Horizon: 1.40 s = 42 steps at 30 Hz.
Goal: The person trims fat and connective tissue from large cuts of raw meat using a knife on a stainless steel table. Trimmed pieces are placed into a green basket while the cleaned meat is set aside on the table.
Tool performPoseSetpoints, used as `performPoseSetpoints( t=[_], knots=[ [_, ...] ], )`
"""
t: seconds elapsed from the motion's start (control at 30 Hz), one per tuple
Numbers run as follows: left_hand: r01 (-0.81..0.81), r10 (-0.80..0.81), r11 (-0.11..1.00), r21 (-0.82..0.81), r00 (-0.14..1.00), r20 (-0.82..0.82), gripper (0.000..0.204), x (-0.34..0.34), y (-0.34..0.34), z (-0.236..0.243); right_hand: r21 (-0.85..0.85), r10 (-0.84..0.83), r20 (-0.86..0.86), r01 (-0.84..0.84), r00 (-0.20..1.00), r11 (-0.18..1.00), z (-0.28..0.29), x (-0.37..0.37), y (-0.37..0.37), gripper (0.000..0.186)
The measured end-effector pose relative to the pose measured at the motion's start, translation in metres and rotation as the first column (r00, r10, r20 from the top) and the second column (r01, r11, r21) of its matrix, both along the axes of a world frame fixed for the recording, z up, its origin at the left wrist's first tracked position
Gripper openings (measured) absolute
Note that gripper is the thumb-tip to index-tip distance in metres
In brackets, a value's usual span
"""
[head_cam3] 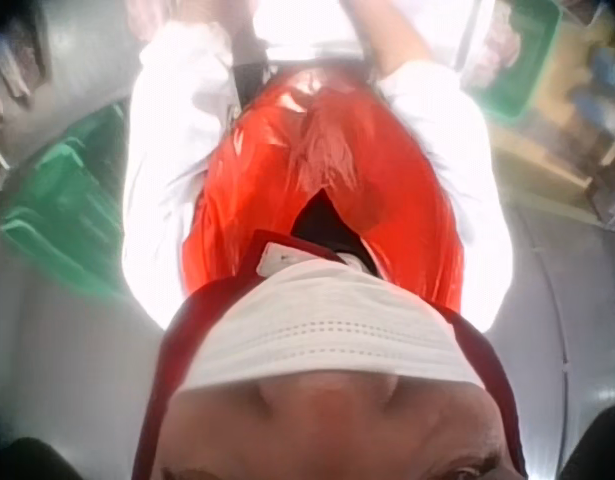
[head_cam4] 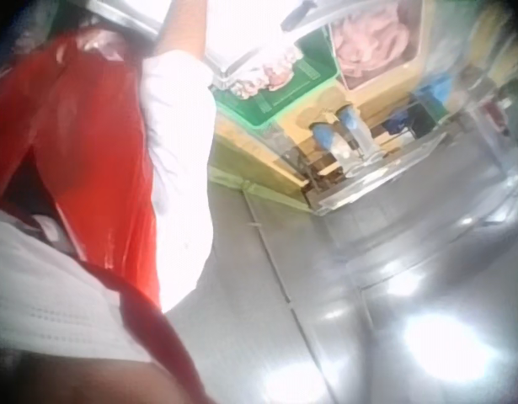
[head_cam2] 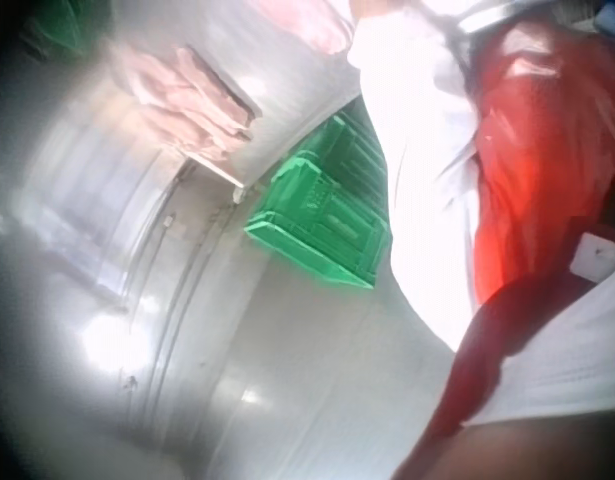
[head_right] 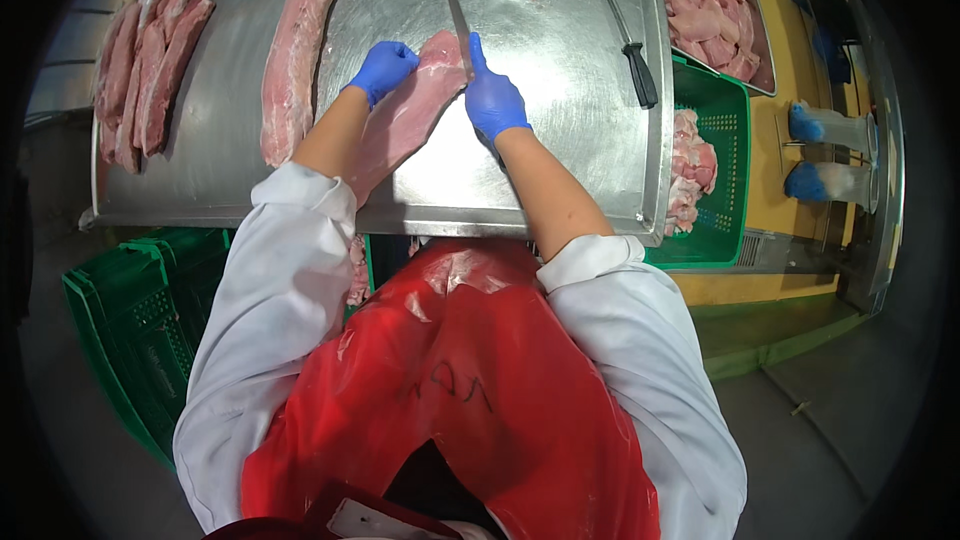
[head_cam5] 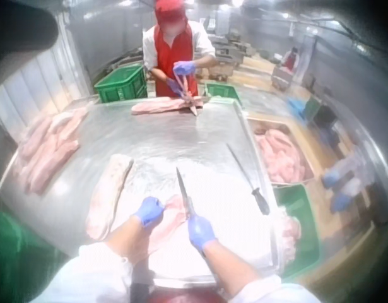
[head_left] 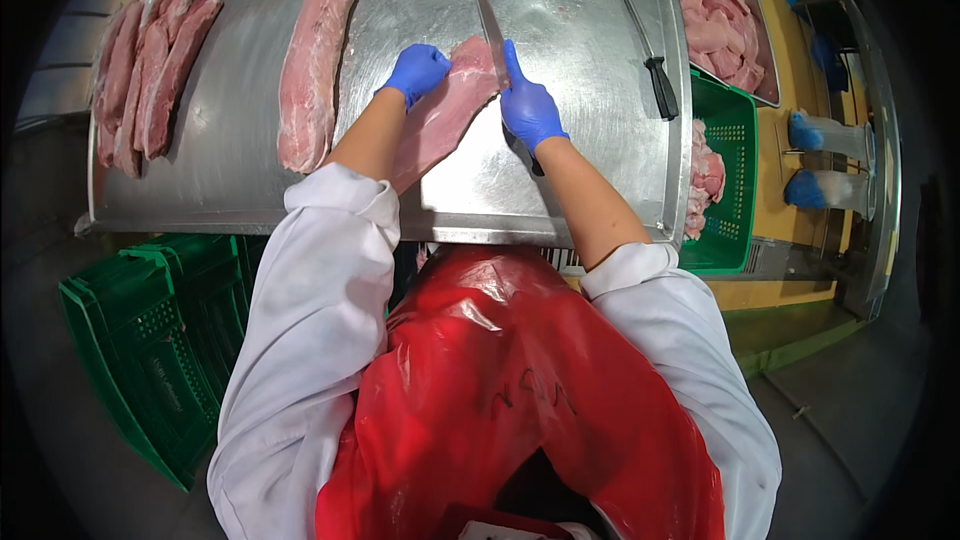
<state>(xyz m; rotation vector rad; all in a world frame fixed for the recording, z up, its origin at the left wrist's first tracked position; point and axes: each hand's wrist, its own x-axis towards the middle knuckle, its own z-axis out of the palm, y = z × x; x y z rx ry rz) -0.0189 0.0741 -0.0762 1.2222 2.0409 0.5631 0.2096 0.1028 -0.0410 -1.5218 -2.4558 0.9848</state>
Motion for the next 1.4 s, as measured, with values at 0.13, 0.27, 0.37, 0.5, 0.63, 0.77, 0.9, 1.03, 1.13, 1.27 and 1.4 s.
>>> performPoseSetpoints(
  t=[0.13, 0.27, 0.37, 0.5, 0.63, 0.77, 0.9, 1.03, 1.13, 1.27, 1.4],
  knots=[
    [-0.053, 0.048, 0.997, 0.063, 0.996, 0.081, 0.015, -0.001, -0.003, -0.007, -0.017, 0.014, -0.080, -0.016, 0.997, 1.000, 0.006, -0.002, 0.004, 0.076],
    [-0.052, 0.048, 0.972, 0.228, 0.999, 0.024, 0.021, 0.010, -0.013, -0.001, -0.017, 0.058, -0.321, -0.067, 0.945, 0.998, 0.027, -0.027, 0.006, 0.068],
    [-0.054, 0.082, 0.970, 0.235, 0.991, -0.110, 0.027, 0.027, -0.015, 0.003, -0.239, 0.043, -0.347, -0.132, 0.937, 0.962, 0.015, -0.023, 0.010, 0.063],
    [-0.131, 0.131, 0.962, 0.239, 0.991, 0.016, 0.025, 0.022, -0.036, 0.020, -0.515, 0.379, -0.012, -0.330, 0.925, 0.791, 0.102, 0.054, -0.012, 0.060],
    [-0.088, 0.051, 0.933, 0.350, 0.992, 0.113, 0.022, 0.047, -0.043, 0.041, -0.346, 0.349, -0.101, -0.362, 0.932, 0.866, 0.062, 0.018, 0.001, 0.060],
    [-0.056, 0.046, 0.955, 0.290, 0.998, 0.042, 0.021, 0.046, -0.031, 0.042, -0.388, 0.203, -0.179, -0.259, 0.963, 0.885, 0.028, -0.006, 0.006, 0.060],
    [-0.080, 0.066, 0.943, 0.322, 0.996, 0.054, 0.022, 0.027, -0.058, 0.036, -0.543, 0.303, -0.226, -0.378, 0.926, 0.750, 0.083, 0.049, -0.031, 0.061],
    [0.016, -0.037, 0.935, 0.355, 0.998, 0.051, 0.023, 0.034, -0.051, 0.049, -0.583, 0.132, -0.245, -0.255, 0.960, 0.772, 0.049, -0.004, -0.016, 0.065],
    [0.005, -0.055, 0.955, 0.296, 0.986, 0.158, 0.020, 0.022, -0.048, 0.043, -0.623, 0.139, -0.239, -0.262, 0.961, 0.737, 0.050, -0.006, -0.027, 0.067],
    [-0.148, 0.041, 0.937, 0.318, 0.947, 0.320, 0.020, -0.002, -0.062, 0.046, -0.663, 0.217, -0.260, -0.338, 0.941, 0.669, 0.080, 0.072, -0.078, 0.076],
    [-0.062, -0.100, 0.947, 0.314, 0.875, 0.473, 0.020, 0.012, -0.075, 0.080, -0.576, 0.106, -0.295, -0.265, 0.950, 0.773, 0.063, -0.002, -0.062, 0.074]
  ],
)
